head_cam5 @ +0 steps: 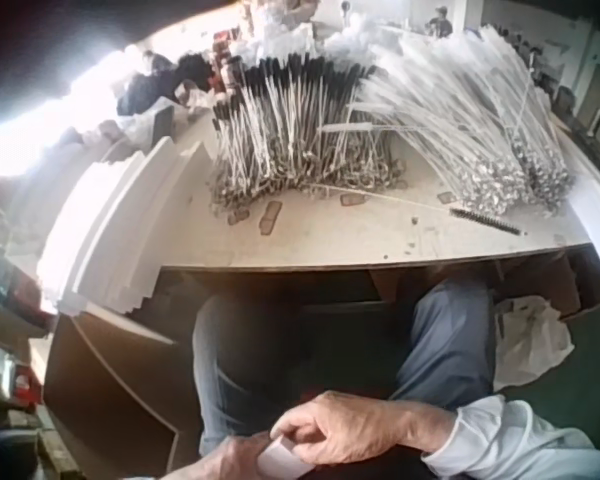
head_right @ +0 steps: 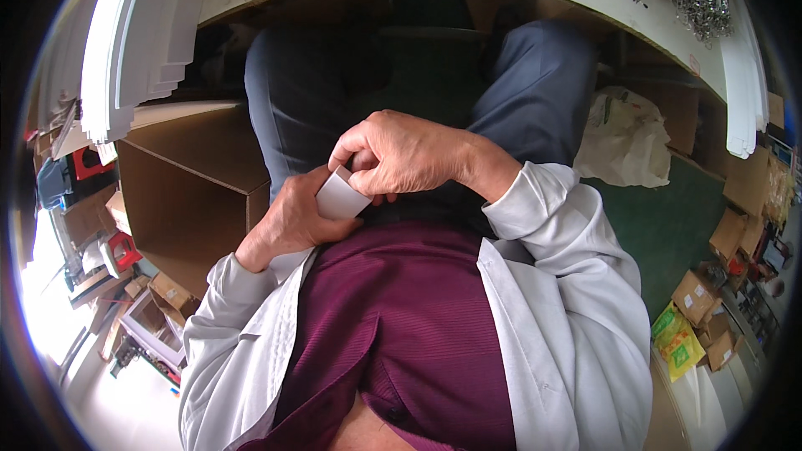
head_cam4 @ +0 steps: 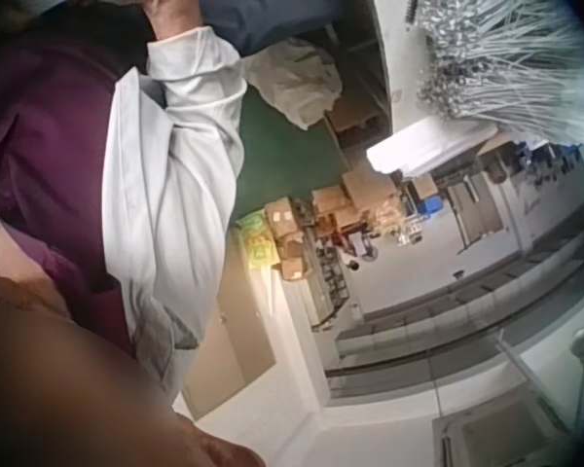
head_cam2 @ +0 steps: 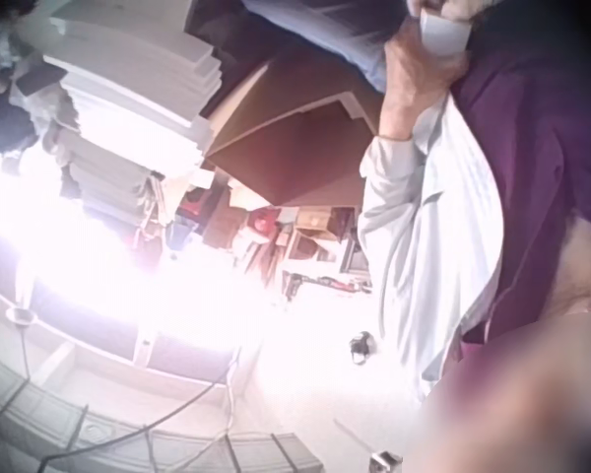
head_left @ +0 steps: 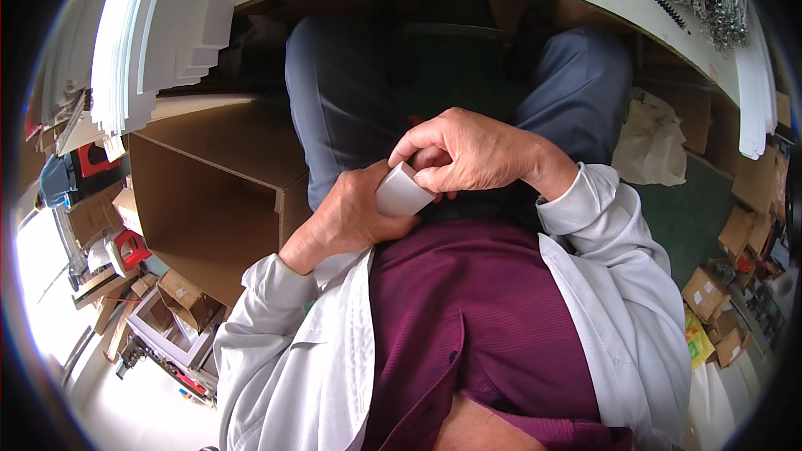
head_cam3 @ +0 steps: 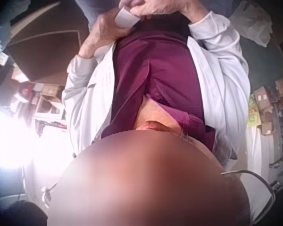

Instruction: Packaging bundles of metal wire loops into white cardboard boxes and sealing them.

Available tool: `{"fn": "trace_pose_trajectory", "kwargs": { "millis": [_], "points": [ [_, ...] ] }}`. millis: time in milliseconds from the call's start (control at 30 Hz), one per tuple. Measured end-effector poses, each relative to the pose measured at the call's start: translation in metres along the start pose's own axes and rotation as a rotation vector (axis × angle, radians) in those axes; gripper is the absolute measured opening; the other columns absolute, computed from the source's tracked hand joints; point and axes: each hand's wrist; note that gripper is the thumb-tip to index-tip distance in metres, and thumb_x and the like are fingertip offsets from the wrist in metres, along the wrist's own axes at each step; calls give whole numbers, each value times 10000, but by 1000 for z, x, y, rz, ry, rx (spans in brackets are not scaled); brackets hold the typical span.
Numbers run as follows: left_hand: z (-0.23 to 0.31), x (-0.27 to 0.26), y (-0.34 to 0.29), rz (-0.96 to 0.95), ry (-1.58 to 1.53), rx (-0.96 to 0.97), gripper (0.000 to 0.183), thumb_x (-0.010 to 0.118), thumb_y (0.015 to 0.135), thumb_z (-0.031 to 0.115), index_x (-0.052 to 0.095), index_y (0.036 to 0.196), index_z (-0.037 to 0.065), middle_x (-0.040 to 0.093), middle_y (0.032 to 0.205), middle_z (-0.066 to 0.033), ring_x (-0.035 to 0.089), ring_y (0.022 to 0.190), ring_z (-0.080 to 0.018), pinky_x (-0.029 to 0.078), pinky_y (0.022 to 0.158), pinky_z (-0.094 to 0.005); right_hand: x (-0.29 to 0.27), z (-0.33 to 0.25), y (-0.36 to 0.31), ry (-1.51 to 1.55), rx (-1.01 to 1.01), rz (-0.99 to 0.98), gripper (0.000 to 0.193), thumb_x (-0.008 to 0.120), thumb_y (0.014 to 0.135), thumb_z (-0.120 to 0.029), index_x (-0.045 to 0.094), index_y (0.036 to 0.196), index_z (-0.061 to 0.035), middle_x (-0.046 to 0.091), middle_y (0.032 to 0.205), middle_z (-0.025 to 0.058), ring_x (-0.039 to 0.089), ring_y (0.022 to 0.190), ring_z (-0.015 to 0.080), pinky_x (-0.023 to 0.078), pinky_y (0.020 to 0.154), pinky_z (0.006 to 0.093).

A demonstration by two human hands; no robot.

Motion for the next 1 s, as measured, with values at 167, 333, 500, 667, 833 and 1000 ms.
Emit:
{"fn": "trace_pose_trajectory", "kwargs": {
  "millis": [167,333,500,667,833,1000],
  "points": [
    [9,7,-4,133,204,16,576,908,702,228,653,1157,-18,756,957,-182,765,893,-320,603,799,-395,5,9,1,-117,-98,103,330,636,852,-26,688,1168,57,763,805,104,700,702,132,567,685,286],
    [2,19,-7,313,377,152,479,853,750,245,597,1066,-8,717,942,-203,736,842,-390,601,725,-466,6,14,2,-114,-152,151,322,651,847,-25,695,1157,50,763,805,102,691,704,127,562,696,287],
    [-6,20,-7,319,387,228,518,834,739,227,595,1128,-17,710,953,-203,732,837,-392,602,720,-468,1,8,1,8,-11,73,279,675,875,-48,700,1138,43,762,808,99,684,704,120,554,667,283],
    [-13,21,-5,289,393,252,564,827,736,225,594,1183,-26,705,964,-212,729,842,-396,602,722,-472,0,14,6,2,34,5,235,680,871,-47,698,1085,46,765,830,100,689,715,127,554,667,284],
    [-12,21,-4,282,397,249,565,822,737,219,594,1191,-27,702,953,-212,727,825,-397,604,713,-472,5,27,11,-26,-51,73,230,697,802,-30,710,1019,44,772,840,107,714,735,159,565,715,297],
    [-14,23,-4,318,423,282,558,815,741,208,595,1198,-24,701,940,-207,727,808,-391,605,701,-467,8,24,9,-84,-64,122,214,712,759,-31,720,959,44,774,846,123,727,763,162,570,737,306]
  ]
}}
Point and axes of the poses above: each hand's wrist, its own y-axis towards the middle knuckle, its own x-axis out of the palm, z = x × y
